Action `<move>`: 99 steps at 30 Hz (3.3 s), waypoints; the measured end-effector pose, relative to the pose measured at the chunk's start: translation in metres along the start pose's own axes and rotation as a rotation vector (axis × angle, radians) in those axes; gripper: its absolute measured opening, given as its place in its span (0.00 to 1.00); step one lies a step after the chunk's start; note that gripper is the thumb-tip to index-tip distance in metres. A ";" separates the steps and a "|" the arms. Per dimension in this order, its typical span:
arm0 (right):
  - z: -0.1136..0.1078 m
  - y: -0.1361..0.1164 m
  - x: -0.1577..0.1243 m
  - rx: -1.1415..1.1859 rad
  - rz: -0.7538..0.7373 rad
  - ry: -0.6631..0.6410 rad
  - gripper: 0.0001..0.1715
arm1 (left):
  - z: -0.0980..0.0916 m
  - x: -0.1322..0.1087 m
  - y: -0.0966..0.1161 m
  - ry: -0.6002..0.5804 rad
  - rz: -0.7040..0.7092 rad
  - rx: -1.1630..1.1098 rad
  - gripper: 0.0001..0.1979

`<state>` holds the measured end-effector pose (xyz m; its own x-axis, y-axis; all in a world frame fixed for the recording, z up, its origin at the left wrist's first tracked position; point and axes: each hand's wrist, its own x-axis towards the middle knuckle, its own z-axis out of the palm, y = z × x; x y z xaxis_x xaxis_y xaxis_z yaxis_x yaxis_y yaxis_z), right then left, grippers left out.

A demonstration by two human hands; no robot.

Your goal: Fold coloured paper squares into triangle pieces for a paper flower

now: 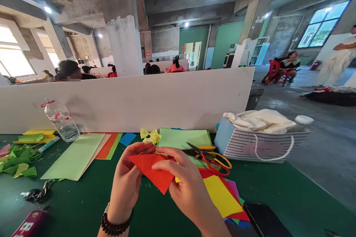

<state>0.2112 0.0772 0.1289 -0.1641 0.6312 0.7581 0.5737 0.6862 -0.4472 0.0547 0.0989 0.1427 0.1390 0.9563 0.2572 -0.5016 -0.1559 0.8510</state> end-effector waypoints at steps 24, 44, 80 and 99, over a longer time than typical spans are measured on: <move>0.005 0.001 0.003 -0.067 0.095 0.110 0.19 | 0.005 -0.009 -0.007 -0.115 0.120 0.239 0.16; 0.001 -0.006 0.005 -0.145 0.105 0.184 0.19 | 0.004 -0.018 -0.005 -0.201 0.282 0.628 0.26; 0.005 0.005 0.004 -0.019 0.355 0.038 0.12 | 0.000 -0.008 -0.006 -0.070 0.142 0.802 0.14; -0.002 0.006 0.009 0.015 0.429 0.006 0.21 | -0.007 0.000 -0.005 -0.127 0.018 0.700 0.11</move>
<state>0.2147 0.0859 0.1343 0.0918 0.8586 0.5043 0.5769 0.3669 -0.7298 0.0510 0.1013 0.1346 0.2554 0.9226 0.2892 0.1552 -0.3344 0.9296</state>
